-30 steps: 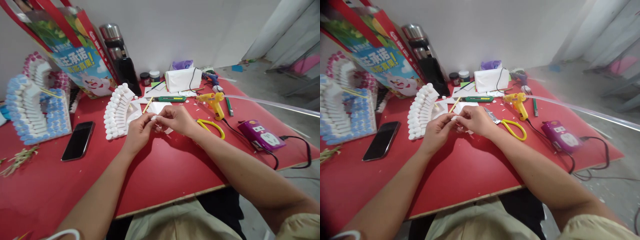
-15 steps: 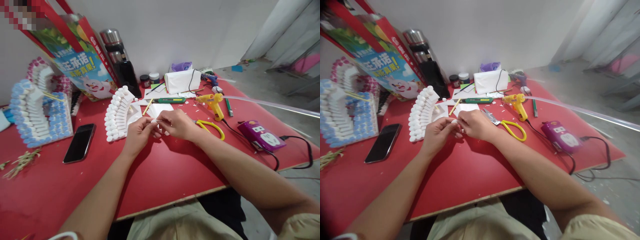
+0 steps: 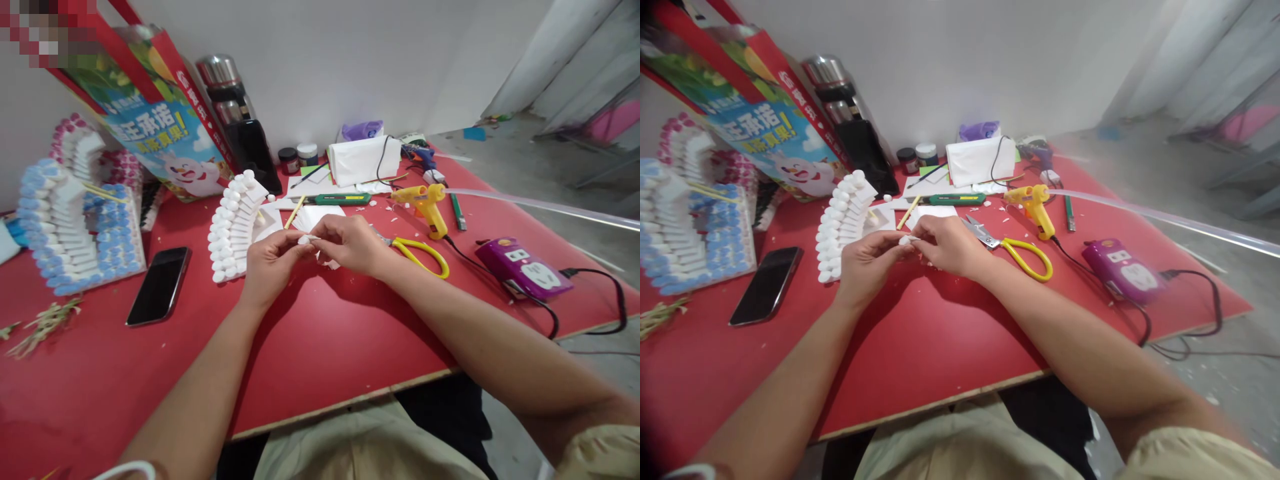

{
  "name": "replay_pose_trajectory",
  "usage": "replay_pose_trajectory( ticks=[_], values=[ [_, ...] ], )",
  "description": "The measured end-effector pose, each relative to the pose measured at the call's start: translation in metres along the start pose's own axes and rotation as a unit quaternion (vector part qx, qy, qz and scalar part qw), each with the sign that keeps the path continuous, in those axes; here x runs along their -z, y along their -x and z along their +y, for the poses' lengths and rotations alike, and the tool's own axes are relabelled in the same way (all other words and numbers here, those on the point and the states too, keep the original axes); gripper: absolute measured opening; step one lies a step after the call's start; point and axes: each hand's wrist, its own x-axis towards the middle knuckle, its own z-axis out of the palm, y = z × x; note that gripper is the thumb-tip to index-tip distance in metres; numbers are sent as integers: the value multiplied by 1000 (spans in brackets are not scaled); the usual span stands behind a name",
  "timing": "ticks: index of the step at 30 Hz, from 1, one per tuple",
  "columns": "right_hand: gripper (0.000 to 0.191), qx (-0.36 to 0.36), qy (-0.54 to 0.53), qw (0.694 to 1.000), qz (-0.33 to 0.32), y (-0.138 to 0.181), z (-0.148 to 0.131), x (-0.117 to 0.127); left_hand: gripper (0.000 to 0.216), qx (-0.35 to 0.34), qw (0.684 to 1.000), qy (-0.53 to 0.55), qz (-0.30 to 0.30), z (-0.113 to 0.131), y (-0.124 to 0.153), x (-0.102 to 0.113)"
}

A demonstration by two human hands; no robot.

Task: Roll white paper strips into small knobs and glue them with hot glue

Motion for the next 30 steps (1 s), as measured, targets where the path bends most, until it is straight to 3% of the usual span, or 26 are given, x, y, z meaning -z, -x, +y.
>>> replay_pose_trajectory(
  ticks=[6, 11, 19, 30],
  values=[
    [33, -68, -169, 983, -35, -4, 2, 0, 17, -149, 984, -97, 23, 1, 1, 6],
    [16, -44, -265, 963, 4, -4, 2, 4, 20, -229, 949, -210, 54, 0, 1, 13],
    [19, 8, -209, 978, 10, 0, -2, 1, 21, -195, 966, -170, 25, -1, 0, 11],
    [21, 43, -76, 995, 46, 2, 3, -3, 13, -115, 987, -109, 32, 3, 4, 0]
  ],
)
